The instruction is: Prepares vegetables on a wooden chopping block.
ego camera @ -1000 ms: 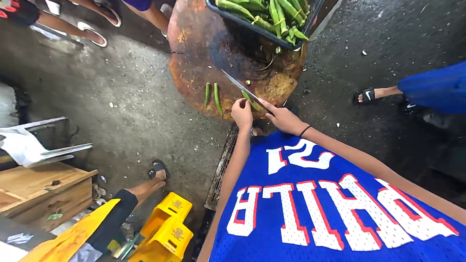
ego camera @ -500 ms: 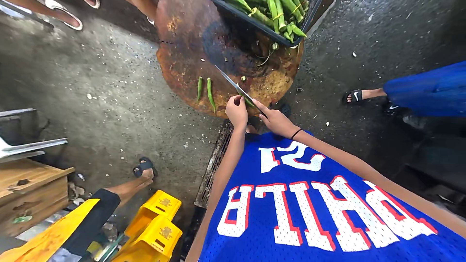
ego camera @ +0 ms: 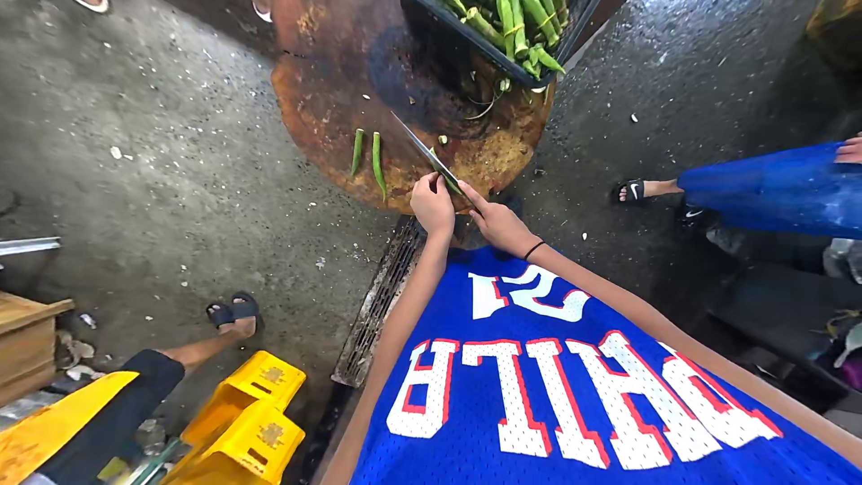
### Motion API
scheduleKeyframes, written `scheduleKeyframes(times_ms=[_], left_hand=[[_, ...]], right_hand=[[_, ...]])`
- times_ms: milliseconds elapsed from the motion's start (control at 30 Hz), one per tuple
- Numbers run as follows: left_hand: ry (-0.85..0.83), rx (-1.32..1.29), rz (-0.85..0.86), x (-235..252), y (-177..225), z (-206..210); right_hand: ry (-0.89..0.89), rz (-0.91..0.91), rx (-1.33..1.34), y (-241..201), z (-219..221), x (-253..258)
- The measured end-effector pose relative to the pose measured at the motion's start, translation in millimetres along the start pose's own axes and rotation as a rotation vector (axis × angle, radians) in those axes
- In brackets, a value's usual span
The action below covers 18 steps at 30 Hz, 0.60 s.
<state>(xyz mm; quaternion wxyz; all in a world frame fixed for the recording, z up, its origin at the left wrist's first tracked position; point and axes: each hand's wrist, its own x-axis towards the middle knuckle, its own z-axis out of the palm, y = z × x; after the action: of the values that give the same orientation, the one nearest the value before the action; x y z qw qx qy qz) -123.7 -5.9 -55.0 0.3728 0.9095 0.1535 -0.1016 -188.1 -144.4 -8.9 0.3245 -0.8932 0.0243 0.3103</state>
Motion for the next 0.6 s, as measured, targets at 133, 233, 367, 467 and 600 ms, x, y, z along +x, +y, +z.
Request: scheduleKeyframes(times_ms=[133,233,367,467,600], left_hand=[[0.053,0.002,-0.016,-1.2,1.7,6.7],[0.071,0.019,-0.005,-1.8,1.7,7.8],[0.089,0.011,-0.018,-2.6,3.7,9.9],[0.103,-0.014,-0.027,-3.2,4.9,12.1],[0.093,-0.044,-0.054,-4.0,7.0,10.2]], right_hand=[[0.018,-0.006,-0.007,2.7,4.5,-1.7],[0.020,-0.001,-0.006,6.3,6.8,-5.1],[0.029,0.011,-0.025,22.7,14.7,-20.8],[0.046,0.020,-0.025,36.9,15.5,-49.8],[-0.027,0.043,-0.033,69.9,16.7,-76.1]])
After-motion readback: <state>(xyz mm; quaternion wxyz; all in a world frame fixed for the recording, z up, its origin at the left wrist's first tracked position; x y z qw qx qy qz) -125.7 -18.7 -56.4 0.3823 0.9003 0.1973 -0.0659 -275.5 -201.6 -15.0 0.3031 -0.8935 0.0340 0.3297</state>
